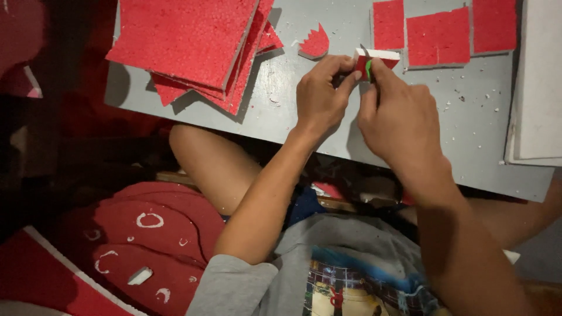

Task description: Cutting and trimming small red foam pieces using a utility knife on a table.

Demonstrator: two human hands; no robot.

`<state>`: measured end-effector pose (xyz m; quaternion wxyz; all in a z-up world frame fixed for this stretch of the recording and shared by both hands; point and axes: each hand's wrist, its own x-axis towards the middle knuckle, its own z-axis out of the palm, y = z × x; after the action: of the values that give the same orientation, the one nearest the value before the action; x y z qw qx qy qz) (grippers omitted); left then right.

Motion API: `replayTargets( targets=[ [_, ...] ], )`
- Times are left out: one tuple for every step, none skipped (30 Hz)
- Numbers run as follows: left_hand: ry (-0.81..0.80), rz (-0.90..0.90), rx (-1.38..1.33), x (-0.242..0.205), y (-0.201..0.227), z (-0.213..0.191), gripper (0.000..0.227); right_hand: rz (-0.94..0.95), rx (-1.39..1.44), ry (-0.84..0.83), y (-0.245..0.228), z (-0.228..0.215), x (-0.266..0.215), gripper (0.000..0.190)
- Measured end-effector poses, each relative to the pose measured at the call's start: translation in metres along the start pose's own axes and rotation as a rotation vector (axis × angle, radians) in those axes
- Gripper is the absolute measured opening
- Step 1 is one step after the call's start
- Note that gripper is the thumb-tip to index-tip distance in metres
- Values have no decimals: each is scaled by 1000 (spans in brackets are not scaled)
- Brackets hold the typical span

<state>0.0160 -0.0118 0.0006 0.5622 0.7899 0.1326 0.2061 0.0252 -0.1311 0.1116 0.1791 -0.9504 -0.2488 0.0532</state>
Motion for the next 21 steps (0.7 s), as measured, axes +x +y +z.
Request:
replayTargets(
  targets=[
    [3,0,-1,0,0,-1,7,-2,-1,0,2,1,4,37],
    [-7,3,14,0,1,-1,8,-18,0,-18,4,3,8,28],
    [-17,8,30,0,1,-2,11,-35,2,-35,6,4,13,22],
    [-14,8,30,0,2,-2,11,-38,1,-35,7,4,15,22],
    [-9,-3,34,0,2,-2,8,-21,-17,-57,7,4,18,23],
    [-4,-15,38,0,3,-1,7,-4,-35,-80,7,4,20,23],
    [-1,-16,38,0,4,-1,7,-6,-36,-81,3,-1,15,23],
    [1,-24,52,0,5,-1,8,9,-33,-99,-2,-5,10,21],
    [3,-30,67,2,6,-1,10,24,-30,-113,-6,-10,6,19],
    [6,-27,68,4,5,-1,10,21,-30,-111,-4,-7,3,19],
    [0,-11,73,2,5,-1,9,13,-95,-85,-1,-4,-2,24],
    [-6,6,78,1,4,-1,9,5,-159,-58,2,-1,-7,33],
    [-8,8,76,2,3,-1,9,8,-159,-56,2,2,-4,33],
    [-11,17,74,2,2,-1,7,11,-202,-69,2,5,0,32],
    [-11,23,73,2,1,-2,5,10,-242,-84,1,8,4,31],
    [-10,23,75,0,0,-1,5,9,-241,-84,2,10,7,31],
    [-4,25,64,1,-1,0,4,37,-244,-111,2,13,12,36],
    [2,27,53,2,-2,0,4,64,-248,-137,2,15,17,40],
    [6,27,52,2,2,-1,4,60,-249,-137,0,9,15,40],
    [6,0,51,3,5,-2,5,45,-255,-143,-2,4,12,32],
    [5,-29,51,2,8,-3,7,29,-261,-152,-4,0,9,24]
  ],
)
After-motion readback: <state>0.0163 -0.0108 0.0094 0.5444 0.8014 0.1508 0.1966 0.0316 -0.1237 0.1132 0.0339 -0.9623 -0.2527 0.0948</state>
